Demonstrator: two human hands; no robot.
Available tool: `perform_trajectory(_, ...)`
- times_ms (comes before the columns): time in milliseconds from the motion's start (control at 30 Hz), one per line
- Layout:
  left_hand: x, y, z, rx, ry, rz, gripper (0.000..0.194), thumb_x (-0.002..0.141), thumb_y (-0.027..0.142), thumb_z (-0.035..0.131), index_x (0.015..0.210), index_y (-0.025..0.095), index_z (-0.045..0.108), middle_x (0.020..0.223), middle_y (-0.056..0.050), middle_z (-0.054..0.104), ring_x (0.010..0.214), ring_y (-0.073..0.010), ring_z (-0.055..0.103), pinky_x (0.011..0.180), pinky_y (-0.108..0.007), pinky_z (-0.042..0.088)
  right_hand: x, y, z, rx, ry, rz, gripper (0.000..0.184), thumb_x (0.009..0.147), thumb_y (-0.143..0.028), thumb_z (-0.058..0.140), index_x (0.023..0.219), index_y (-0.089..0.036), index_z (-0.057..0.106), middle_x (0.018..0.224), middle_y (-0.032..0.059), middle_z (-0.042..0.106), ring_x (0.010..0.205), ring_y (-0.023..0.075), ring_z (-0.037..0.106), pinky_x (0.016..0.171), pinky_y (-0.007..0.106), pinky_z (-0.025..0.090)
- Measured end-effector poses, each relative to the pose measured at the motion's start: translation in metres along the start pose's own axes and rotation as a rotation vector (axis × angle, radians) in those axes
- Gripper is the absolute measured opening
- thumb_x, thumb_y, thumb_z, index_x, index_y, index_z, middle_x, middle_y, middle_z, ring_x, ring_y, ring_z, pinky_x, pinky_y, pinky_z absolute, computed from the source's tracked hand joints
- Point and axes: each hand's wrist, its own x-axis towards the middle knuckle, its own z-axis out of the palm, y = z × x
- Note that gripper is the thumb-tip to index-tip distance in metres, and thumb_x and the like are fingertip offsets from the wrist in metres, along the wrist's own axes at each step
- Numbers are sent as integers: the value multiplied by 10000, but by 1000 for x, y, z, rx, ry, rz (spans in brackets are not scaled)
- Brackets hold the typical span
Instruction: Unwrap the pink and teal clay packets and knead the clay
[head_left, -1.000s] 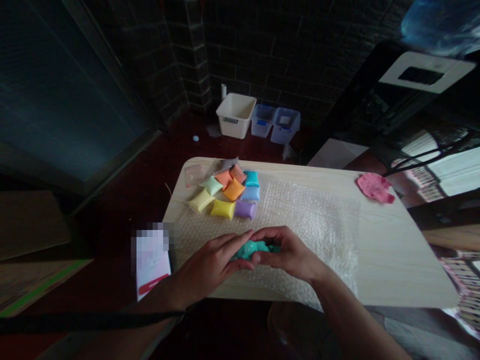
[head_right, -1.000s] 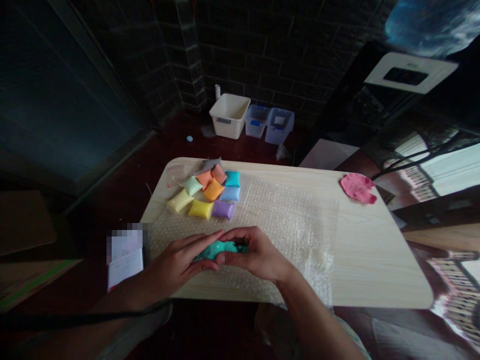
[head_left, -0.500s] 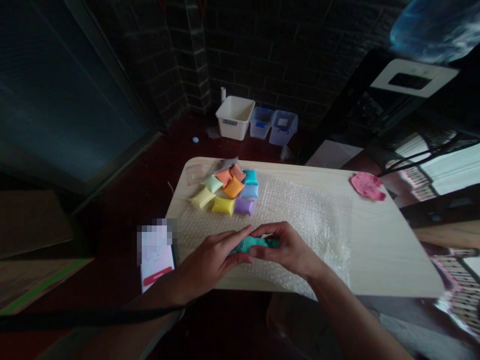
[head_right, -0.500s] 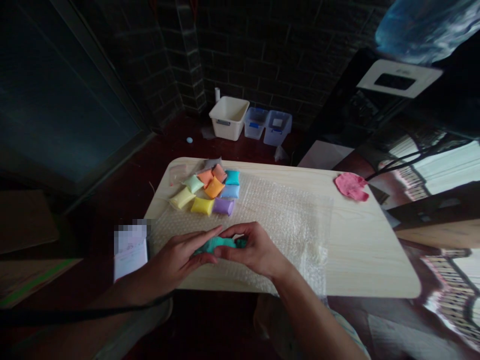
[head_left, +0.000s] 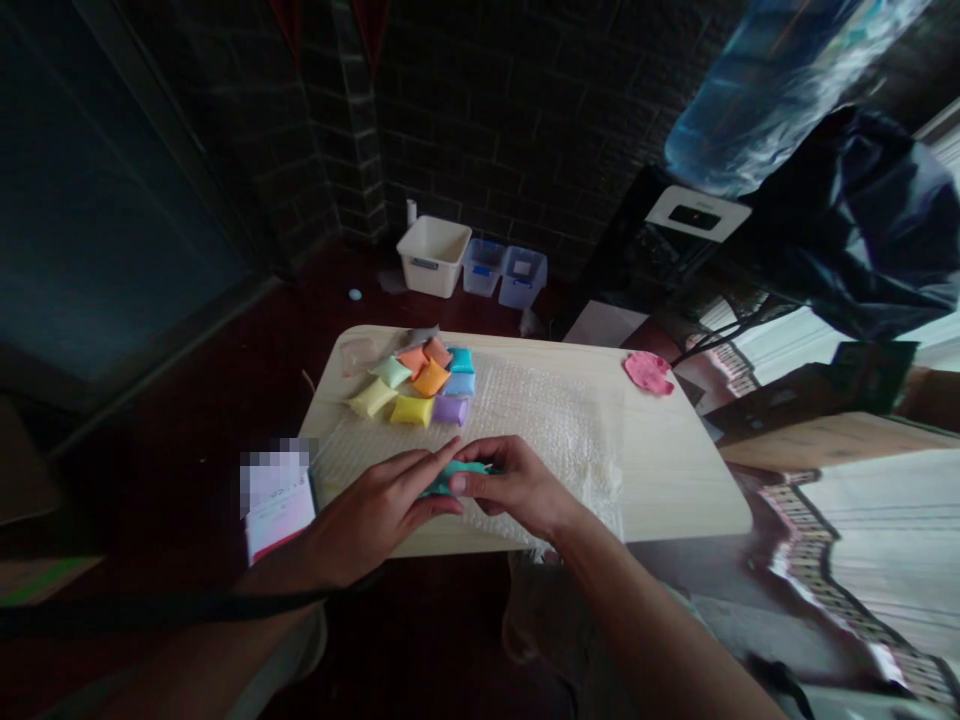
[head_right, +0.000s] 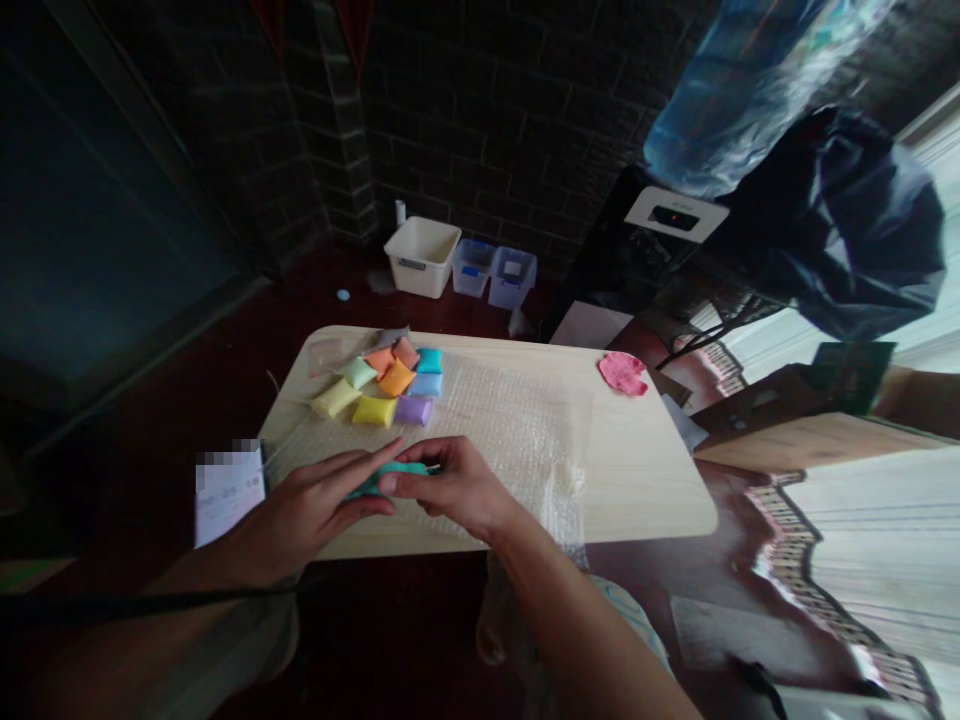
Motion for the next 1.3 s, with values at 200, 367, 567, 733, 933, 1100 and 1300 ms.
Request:
perform_trajectory(200, 2, 3, -13, -47, 35, -70, 526, 1023, 350, 583, 1529, 242, 487, 1388, -105, 688, 1244, -249, 682, 1041, -381, 585, -1, 1, 0, 77, -7, -102, 294, 798, -361, 860, 992, -153, 786, 580, -66, 517, 460, 49, 317, 438, 225, 202)
perform_trajectory(367, 4, 3, -7, -126, 84, -107, 506, 998, 225, 630, 1494, 238, 532, 1300, -90, 744, 1120, -221, 749, 996, -345, 611, 3, 1, -1, 60, -22, -108, 271, 833, -367, 825, 977, -141, 780, 599, -56, 531, 459, 48, 312, 434, 224, 198)
perform_trajectory(567, 3, -12, 2, -123, 72, -174, 552, 919, 231, 741, 1448, 237, 583, 1284, -88, 752, 1118, -243, 751, 975, -351, 624, 17, 16, -13, -129, -9, -169, 223, 787, -292, 847, 941, -142, 790, 725, -6, 662, 590, 87, 473, 557, 235, 368)
perform_trajectory(733, -9, -25, 8, -78, -44, -149, 587, 917, 234, 745, 1472, 239, 553, 1189, -75, 792, 1012, -221, 784, 899, -322, 653, 32, 30, -21, -150, -132, -68, 272, 725, -303, 897, 924, -137, 812, 765, 19, 718, 646, 123, 547, 635, 273, 426)
perform_trajectory(933, -7, -38, 18, 7, -87, -64, 611, 943, 333, 711, 1498, 189, 501, 1024, -76, 812, 881, -207, 795, 801, -296, 662, 41, 34, -27, -73, -149, -44, 249, 737, -328, 899, 890, -151, 814, 777, 18, 720, 670, 130, 564, 659, 280, 443)
perform_trajectory(1100, 4, -48, 31, 93, -111, -71, 714, 891, 322, 774, 1519, 169, 471, 1156, -135, 782, 989, -268, 782, 845, -357, 667, 45, 40, -30, -140, -85, -71, 245, 804, -369, 853, 891, -145, 803, 710, 0, 663, 620, 107, 494, 582, 250, 384)
perform_trajectory(1300, 12, -52, 16, 52, -12, -180, 520, 939, 270, 720, 1431, 201, 567, 1296, -116, 728, 1155, -248, 724, 997, -383, 613, 50, 33, -36, -8, 39, 37, 330, 766, -420, 868, 867, -125, 759, 571, -56, 511, 473, 61, 342, 435, 227, 202)
